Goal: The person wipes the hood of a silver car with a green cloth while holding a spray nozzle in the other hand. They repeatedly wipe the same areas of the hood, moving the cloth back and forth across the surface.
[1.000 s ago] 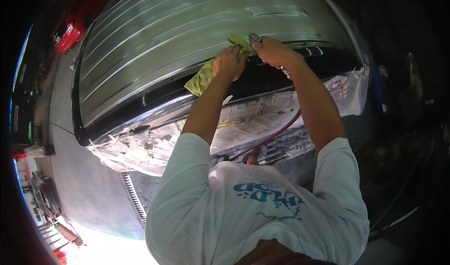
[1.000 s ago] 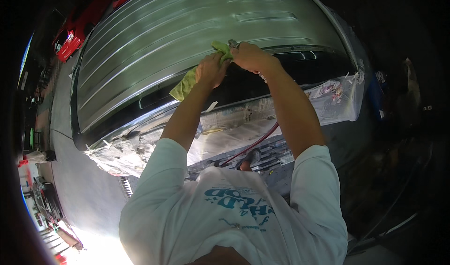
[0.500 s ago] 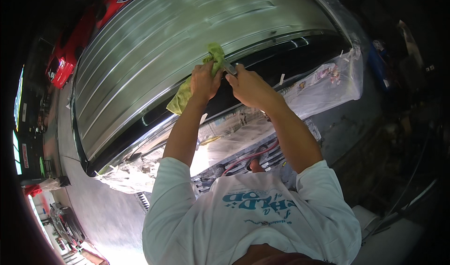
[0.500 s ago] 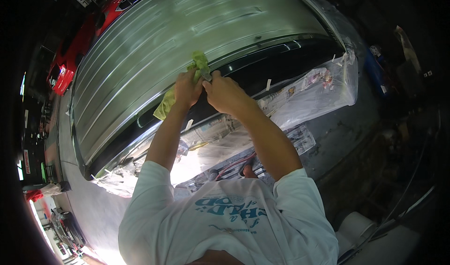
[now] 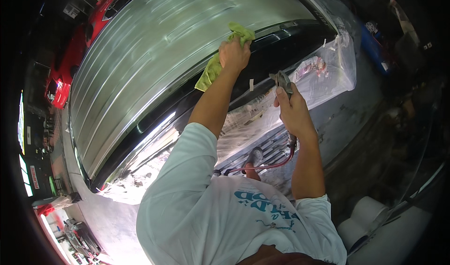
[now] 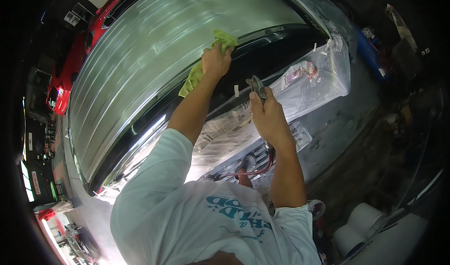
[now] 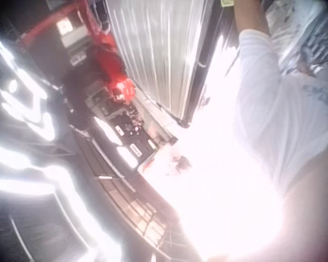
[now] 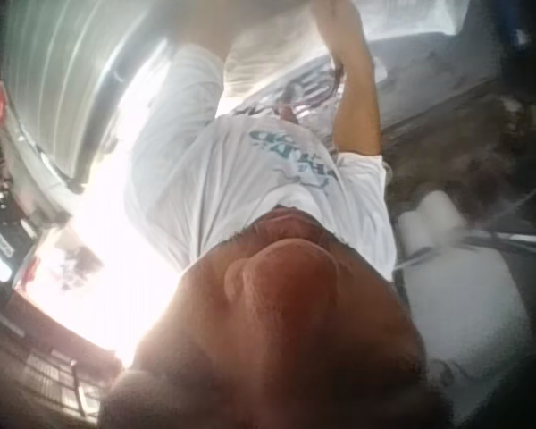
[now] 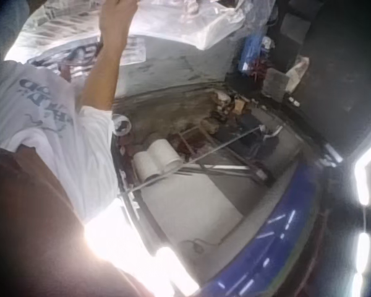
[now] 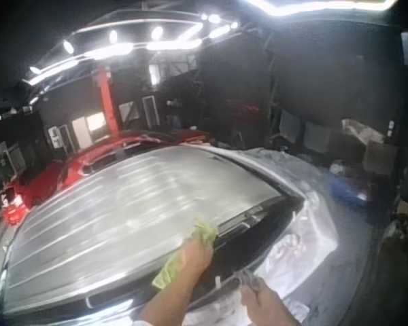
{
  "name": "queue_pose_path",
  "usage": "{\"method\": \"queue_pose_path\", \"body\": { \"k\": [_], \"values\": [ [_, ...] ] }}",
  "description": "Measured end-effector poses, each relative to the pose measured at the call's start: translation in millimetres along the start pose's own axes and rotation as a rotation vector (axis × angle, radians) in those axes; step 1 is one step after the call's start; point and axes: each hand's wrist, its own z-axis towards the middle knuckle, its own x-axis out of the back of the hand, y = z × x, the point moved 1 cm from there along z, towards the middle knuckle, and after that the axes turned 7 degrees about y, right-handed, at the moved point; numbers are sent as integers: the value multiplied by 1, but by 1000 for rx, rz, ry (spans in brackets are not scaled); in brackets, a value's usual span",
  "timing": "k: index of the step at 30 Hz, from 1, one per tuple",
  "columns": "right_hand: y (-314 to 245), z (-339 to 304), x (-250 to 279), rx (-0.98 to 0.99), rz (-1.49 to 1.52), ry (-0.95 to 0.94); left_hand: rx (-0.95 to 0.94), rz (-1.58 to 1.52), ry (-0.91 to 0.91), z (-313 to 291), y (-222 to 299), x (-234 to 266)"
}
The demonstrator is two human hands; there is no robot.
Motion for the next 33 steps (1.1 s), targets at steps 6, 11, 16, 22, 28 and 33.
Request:
{"method": "queue_pose_path", "body": {
  "k": [6, 11, 16, 22, 28, 33],
  "values": [
    [32, 17, 12, 34, 127, 38, 103, -865, 99, 41, 33, -6],
    [28, 26, 11, 21, 133, 2, 317, -869, 117, 51, -21, 73],
    [17, 46, -33, 284, 31, 50, 185, -395, 242, 6, -96, 151],
    [-26, 45, -111, 321, -204, -101, -146, 170, 29, -64, -133, 115],
    [-40, 33, -156, 355, -426, -17, -285, 238, -1, -59, -117, 85],
    [-56, 38, -161, 342, -565, 42, -355, 159, 3, -39, -119, 75]
  ]
}}
